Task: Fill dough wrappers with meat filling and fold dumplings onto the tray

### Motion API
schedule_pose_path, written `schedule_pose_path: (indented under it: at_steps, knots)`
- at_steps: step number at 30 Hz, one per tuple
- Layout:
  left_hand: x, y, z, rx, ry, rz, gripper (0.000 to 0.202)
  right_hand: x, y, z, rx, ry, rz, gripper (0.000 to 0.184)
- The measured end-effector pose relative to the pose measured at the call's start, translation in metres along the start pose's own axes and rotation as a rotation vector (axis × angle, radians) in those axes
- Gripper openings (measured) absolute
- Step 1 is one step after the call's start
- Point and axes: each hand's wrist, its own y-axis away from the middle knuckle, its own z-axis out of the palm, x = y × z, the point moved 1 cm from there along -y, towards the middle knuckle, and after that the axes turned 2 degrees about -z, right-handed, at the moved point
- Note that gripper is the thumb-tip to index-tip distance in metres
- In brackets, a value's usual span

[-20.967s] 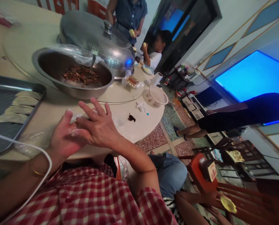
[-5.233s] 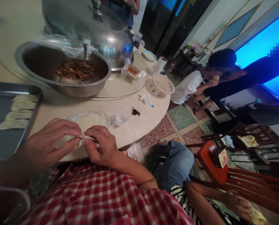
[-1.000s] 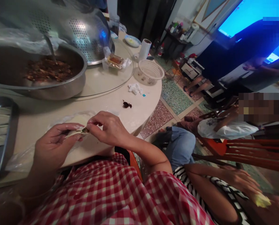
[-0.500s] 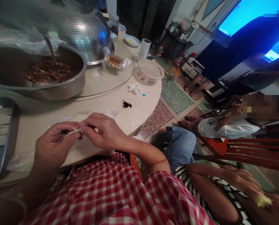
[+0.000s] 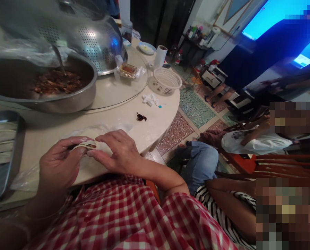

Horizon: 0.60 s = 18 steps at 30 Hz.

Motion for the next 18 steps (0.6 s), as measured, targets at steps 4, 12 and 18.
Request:
schedule_pose_path:
  at_steps: [4, 12, 18]
  knots:
    - [-0.0010, 0.0041, 0.0015, -0.015, -0.011, 0.027, 0.011, -0.0004, 0.0045, 0.0063, -0.005, -0.018, 0.058, 0.023]
    - [0.0027, 0.0051, 0.0028, -0.081, 0.000, 0.029, 0.015, -0.0022, 0.0065, 0.0071, 0.105, -0.093, 0.037, 0.020]
    - [0.0061, 0.0027, 0.0065, -0.136, 0.027, 0.113, 0.014, -0.0032, 0.0071, 0.0050, 0.115, -0.116, 0.079, 0.017]
